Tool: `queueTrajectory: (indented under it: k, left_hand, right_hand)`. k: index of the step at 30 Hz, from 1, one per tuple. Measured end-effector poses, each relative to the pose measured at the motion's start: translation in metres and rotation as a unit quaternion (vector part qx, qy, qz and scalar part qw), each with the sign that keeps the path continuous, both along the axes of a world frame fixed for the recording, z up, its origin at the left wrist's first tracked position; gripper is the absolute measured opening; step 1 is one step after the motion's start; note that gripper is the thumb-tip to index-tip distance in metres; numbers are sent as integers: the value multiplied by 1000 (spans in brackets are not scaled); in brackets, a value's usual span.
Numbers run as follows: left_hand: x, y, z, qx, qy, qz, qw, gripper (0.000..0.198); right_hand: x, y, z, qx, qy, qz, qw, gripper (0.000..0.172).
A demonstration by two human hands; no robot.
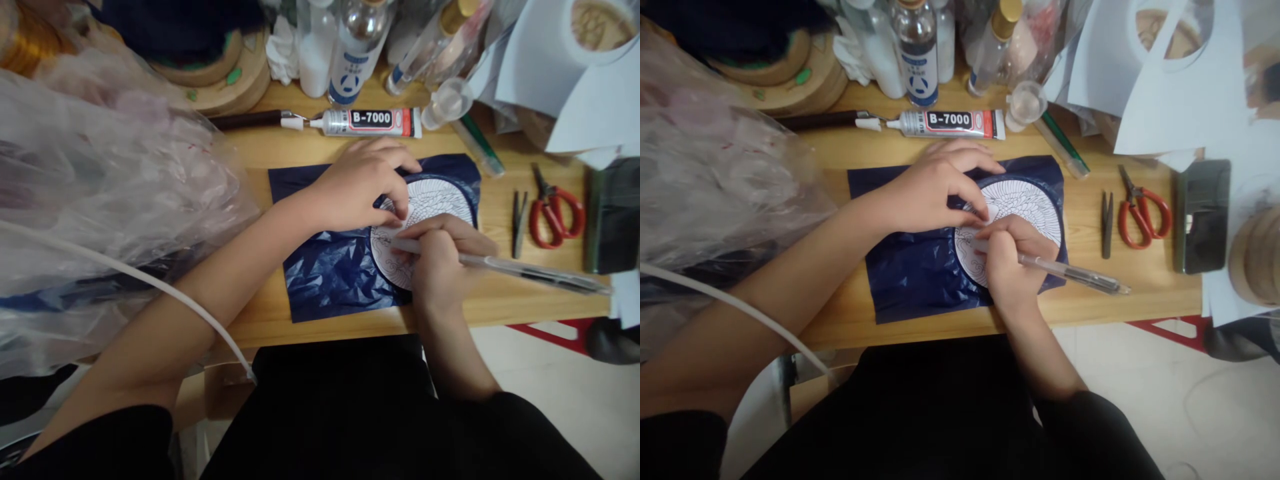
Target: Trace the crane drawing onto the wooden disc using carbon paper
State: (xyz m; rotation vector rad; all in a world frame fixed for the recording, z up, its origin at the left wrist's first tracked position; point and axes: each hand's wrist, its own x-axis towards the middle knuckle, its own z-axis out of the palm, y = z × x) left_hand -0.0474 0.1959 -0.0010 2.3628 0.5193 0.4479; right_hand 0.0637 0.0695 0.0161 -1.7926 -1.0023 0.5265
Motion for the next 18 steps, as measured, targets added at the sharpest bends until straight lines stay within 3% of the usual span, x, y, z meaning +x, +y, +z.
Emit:
queueTrajectory:
  k: [8,13,18]
  left_hand:
    - [0,0,-1,-1,-6,3,1000,5]
    - [0,-1,3,-11,4,5,1000,9]
    - [0,-1,3,-17,-6,3,1000,11]
  right_hand:
    - [0,0,-2,19,3,-3,1000,27]
    - [0,0,-2,43,7,-39,998,29]
    - [1,0,-1,28,15,-7,999,28]
